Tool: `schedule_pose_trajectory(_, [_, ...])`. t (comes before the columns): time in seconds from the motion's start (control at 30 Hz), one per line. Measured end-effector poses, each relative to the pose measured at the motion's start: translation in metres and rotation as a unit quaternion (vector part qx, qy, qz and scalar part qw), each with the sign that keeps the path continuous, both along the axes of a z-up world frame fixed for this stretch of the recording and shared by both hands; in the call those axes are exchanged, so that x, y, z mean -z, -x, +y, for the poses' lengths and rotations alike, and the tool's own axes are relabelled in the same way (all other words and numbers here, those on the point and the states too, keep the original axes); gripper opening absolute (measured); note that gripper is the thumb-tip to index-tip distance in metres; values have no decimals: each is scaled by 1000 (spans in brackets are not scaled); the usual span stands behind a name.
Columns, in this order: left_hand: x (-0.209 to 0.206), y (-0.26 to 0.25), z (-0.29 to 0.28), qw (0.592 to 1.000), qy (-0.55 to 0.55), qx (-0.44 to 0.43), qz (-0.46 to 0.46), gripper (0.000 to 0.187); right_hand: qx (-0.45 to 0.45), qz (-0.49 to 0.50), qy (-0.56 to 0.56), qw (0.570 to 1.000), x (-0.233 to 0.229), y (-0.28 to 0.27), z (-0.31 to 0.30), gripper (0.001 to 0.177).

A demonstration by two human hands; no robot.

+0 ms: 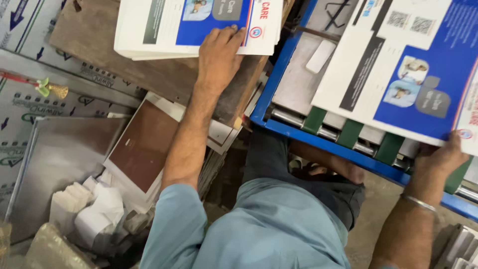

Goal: The person sits on the floor and repeatedly feeds printed paper sheets into a blue roller machine. They pick up sheets from a stack on the left, guide them through the rollers, and collect the processed sheets on the right side.

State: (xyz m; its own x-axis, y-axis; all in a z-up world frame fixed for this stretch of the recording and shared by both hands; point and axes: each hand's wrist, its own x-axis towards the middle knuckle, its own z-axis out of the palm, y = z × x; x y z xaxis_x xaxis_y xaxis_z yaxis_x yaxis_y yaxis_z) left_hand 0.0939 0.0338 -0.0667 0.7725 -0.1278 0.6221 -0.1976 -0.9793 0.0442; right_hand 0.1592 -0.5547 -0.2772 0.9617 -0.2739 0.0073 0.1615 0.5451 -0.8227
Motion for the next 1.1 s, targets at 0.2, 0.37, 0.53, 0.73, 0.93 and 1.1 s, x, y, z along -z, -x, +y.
schedule_pose_trajectory(0.2, [-8,7,1,999,13,26,17,52,-107,140,26,984,7,8,-24,52])
schedule_pose_trajectory(0.37, [-5,8,25,989,142,40,19,40,-47,132,43,989,3,40,-10,51])
schedule_pose_trajectory(0.53, [2,-16,-7,976,216,4,-37,31,-154,71,73,983,-56,62,89,51])
schedule_pose_trajectory(0.73, [14,2,-166,992,-36,90,79,55,-375,0,-18,927,-152,58,232,49])
schedule_pose_trajectory(0.93, [-10,15,-148,959,-27,141,243,79,-187,50,-98,976,-121,26,207,42])
schedule_pose_trajectory(1.1, [-22,12,-60,983,30,38,180,76,-21,31,-128,991,-60,5,113,46])
